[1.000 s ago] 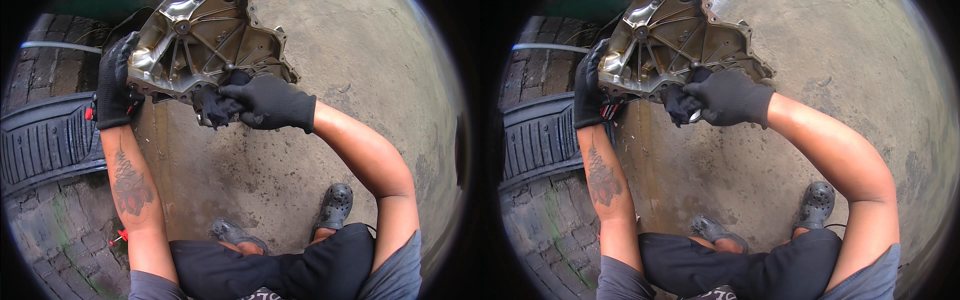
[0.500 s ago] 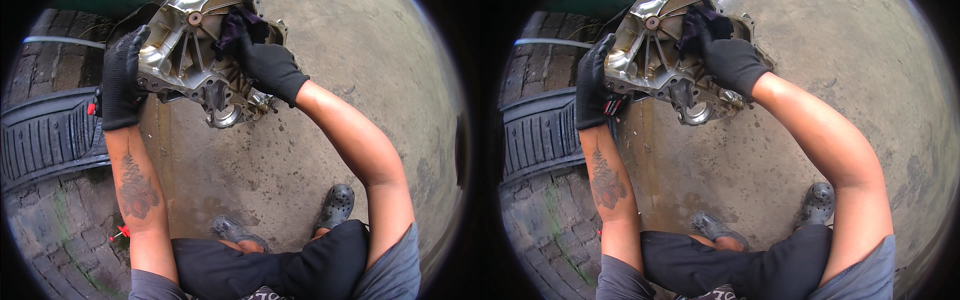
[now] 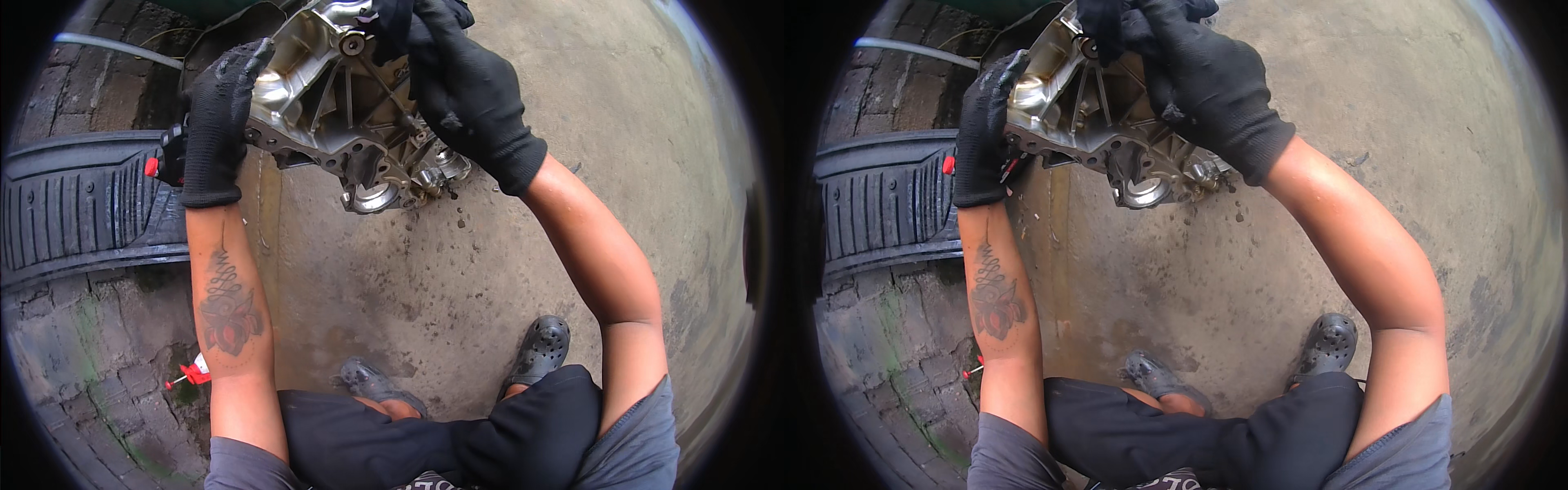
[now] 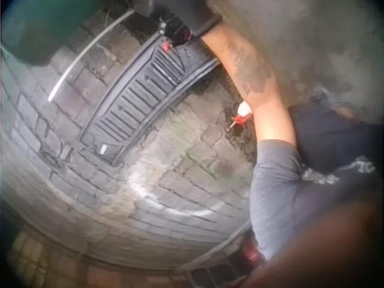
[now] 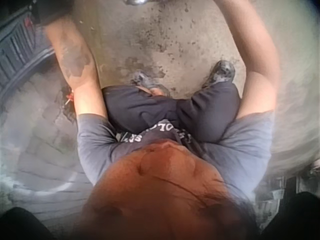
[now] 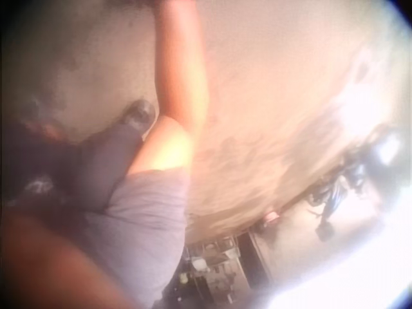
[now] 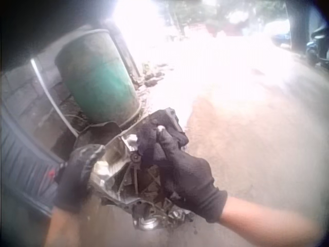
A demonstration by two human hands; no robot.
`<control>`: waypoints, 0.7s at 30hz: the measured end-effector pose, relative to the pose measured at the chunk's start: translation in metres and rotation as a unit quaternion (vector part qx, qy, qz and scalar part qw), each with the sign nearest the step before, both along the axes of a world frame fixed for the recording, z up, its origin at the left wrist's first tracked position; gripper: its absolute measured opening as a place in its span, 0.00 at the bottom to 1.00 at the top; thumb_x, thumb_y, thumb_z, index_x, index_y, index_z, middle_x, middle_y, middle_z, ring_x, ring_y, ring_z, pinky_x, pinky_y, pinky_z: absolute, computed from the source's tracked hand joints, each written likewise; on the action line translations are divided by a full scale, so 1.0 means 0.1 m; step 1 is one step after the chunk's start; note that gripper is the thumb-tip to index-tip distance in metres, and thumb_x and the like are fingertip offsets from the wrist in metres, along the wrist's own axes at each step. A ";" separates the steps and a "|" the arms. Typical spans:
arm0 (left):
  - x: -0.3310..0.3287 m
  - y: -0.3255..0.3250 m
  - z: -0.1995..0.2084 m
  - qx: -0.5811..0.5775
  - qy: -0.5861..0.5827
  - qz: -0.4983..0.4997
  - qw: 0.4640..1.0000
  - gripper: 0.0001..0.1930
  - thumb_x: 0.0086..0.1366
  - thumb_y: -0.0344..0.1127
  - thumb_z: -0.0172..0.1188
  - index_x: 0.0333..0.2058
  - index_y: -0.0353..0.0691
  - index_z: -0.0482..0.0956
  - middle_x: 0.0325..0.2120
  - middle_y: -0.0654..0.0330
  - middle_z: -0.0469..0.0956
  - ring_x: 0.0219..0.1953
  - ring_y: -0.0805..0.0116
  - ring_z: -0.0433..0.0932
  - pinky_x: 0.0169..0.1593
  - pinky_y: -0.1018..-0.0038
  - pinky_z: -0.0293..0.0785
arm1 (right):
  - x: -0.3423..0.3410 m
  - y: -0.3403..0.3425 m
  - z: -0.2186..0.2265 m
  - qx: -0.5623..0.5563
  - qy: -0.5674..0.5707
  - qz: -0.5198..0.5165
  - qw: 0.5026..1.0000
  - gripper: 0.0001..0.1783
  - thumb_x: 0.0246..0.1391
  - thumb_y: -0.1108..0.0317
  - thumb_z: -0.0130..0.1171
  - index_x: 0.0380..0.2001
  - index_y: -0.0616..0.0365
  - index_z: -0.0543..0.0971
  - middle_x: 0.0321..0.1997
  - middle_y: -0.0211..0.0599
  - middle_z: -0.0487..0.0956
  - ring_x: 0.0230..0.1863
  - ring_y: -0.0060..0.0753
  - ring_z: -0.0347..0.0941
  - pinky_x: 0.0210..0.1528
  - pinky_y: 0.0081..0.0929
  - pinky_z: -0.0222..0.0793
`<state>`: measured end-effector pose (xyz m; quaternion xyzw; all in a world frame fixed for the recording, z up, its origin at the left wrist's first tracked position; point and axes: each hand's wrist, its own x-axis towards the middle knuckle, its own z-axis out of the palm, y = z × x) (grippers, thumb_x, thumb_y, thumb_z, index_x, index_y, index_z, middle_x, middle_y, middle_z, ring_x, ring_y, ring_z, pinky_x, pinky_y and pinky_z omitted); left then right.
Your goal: The person wipes the interior surfaces of a metallic engine casing with a dark cloth, rotating the casing to reach different areas. The person continues wiping various internal ribs and cavities until the casing is placed on the ground.
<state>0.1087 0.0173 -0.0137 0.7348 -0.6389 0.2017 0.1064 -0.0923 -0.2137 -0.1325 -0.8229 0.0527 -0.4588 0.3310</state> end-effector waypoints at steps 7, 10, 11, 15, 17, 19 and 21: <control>-0.03 -0.12 0.03 0.018 0.056 0.035 0.998 0.22 0.67 0.23 0.48 0.58 0.35 0.80 0.56 0.47 0.81 0.57 0.51 0.80 0.64 0.62 0.73 | -0.03 0.25 -0.10 -0.122 0.380 0.053 0.915 0.37 0.58 0.68 0.54 0.72 0.48 0.63 0.29 0.47 0.82 0.27 0.55 0.80 0.29 0.49 0.75; -0.02 -0.09 0.04 0.022 0.047 0.038 0.998 0.22 0.67 0.24 0.49 0.58 0.35 0.80 0.55 0.47 0.81 0.57 0.50 0.80 0.64 0.62 0.73 | -0.12 0.11 -0.18 -0.123 0.273 0.080 0.951 0.40 0.57 0.67 0.58 0.74 0.49 0.61 0.32 0.46 0.82 0.30 0.50 0.82 0.31 0.48 0.78; -0.03 -0.08 0.04 0.024 0.040 0.044 0.998 0.21 0.68 0.25 0.49 0.58 0.35 0.80 0.55 0.47 0.81 0.57 0.50 0.80 0.64 0.62 0.73 | -0.14 0.05 -0.21 -0.112 0.242 0.094 0.959 0.39 0.58 0.66 0.58 0.73 0.41 0.62 0.33 0.45 0.83 0.30 0.50 0.82 0.31 0.47 0.78; -0.05 -0.11 0.04 0.017 -0.010 0.024 1.000 0.21 0.68 0.25 0.49 0.58 0.35 0.80 0.55 0.47 0.81 0.57 0.50 0.80 0.64 0.62 0.73 | -0.18 -0.15 -0.37 -0.137 0.282 0.072 0.947 0.39 0.59 0.66 0.57 0.73 0.31 0.62 0.31 0.41 0.82 0.28 0.48 0.81 0.28 0.45 0.77; -0.06 -0.16 0.05 0.005 0.051 0.024 0.998 0.21 0.68 0.25 0.49 0.57 0.34 0.80 0.55 0.47 0.81 0.57 0.50 0.80 0.64 0.62 0.73 | -0.20 -0.21 -0.44 -0.172 0.216 0.059 0.959 0.39 0.59 0.66 0.57 0.73 0.27 0.63 0.30 0.39 0.81 0.27 0.47 0.81 0.27 0.44 0.76; -0.08 -0.18 0.04 -0.011 0.028 0.022 0.999 0.21 0.68 0.25 0.49 0.57 0.34 0.81 0.55 0.47 0.81 0.57 0.51 0.80 0.64 0.62 0.73 | -0.22 -0.24 -0.48 -0.219 0.250 0.032 0.943 0.40 0.59 0.67 0.57 0.73 0.28 0.62 0.29 0.39 0.81 0.27 0.46 0.82 0.25 0.42 0.76; -0.10 -0.18 0.03 -0.015 0.030 0.026 0.999 0.20 0.68 0.25 0.49 0.56 0.34 0.81 0.55 0.47 0.81 0.56 0.51 0.80 0.63 0.62 0.74 | -0.22 -0.24 -0.45 -0.197 0.210 0.012 0.957 0.40 0.58 0.68 0.56 0.74 0.31 0.62 0.29 0.39 0.81 0.27 0.46 0.82 0.25 0.41 0.76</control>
